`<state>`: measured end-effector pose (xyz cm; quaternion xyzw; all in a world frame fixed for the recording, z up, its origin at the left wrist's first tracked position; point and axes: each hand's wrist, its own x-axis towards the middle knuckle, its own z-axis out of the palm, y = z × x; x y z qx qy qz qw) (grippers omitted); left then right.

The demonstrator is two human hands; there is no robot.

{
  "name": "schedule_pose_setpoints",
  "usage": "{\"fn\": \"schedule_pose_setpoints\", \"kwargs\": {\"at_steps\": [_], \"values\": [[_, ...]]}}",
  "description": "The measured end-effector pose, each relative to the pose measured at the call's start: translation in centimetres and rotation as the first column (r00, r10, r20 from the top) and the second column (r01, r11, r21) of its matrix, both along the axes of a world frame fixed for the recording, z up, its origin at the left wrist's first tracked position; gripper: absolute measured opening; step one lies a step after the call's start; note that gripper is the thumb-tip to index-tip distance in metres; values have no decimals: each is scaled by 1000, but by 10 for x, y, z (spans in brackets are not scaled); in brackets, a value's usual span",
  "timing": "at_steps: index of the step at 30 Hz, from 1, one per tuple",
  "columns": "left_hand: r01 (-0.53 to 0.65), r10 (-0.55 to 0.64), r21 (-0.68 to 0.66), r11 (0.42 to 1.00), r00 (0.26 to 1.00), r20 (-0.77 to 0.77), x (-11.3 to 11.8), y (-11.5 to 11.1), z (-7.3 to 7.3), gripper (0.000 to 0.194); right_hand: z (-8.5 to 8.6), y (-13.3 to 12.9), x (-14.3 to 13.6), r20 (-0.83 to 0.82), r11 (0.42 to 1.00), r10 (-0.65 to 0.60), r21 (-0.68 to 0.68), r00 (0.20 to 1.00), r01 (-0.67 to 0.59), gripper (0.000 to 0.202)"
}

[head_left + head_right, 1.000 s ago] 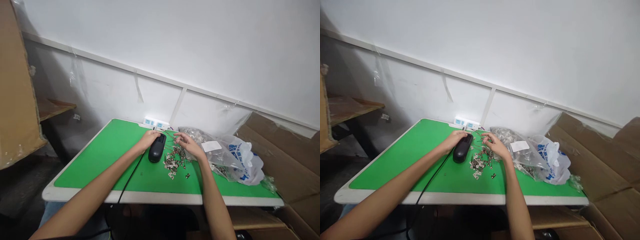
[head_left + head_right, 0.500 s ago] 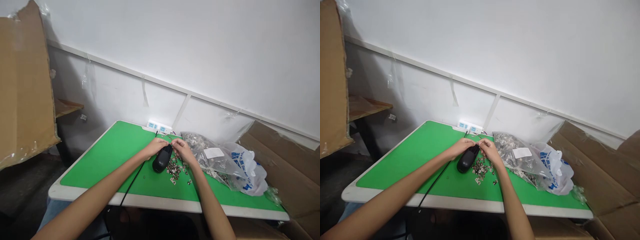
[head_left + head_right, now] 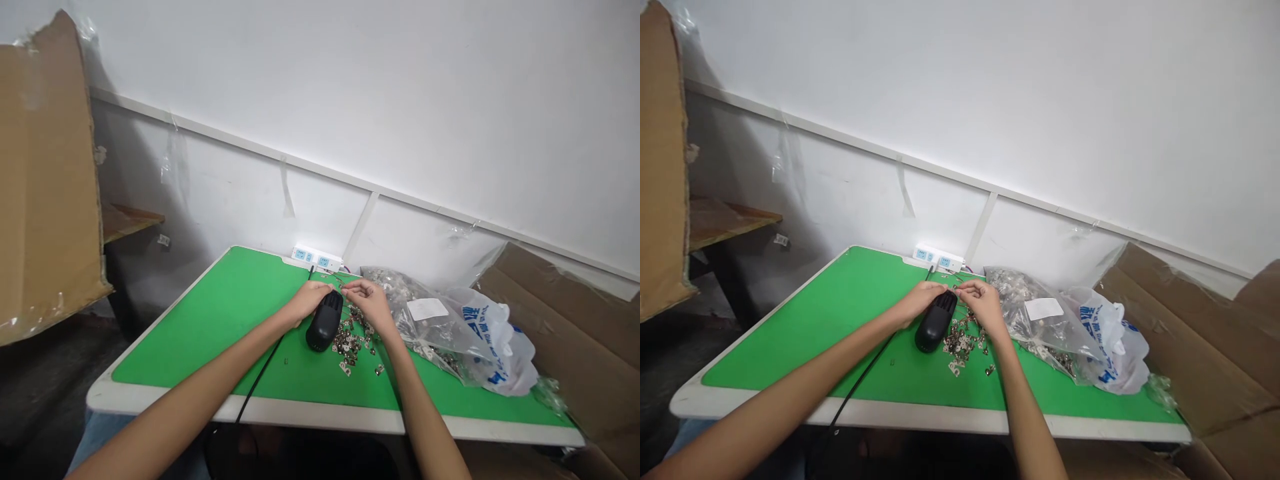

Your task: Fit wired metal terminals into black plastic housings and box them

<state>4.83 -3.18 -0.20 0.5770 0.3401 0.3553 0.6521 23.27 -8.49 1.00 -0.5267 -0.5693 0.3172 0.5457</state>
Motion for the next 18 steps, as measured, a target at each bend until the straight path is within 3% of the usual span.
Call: {"fn": "schedule_pose_setpoints", "kwargs": {"at_steps": [4, 9, 18], "values": [[-21, 20, -15, 1000, 998, -58, 0, -2, 3, 32, -1, 0, 0, 100, 999, 23, 25, 995, -25, 26], [-3, 3, 3, 1000, 999, -40, 1, -3, 2, 34, -2, 1, -2, 294, 991, -57, 133, 954, 18, 21], [29, -28, -33, 999, 999, 31, 2, 1, -3, 54, -4, -2, -15, 296, 968, -180, 223, 938, 115, 19]]}}
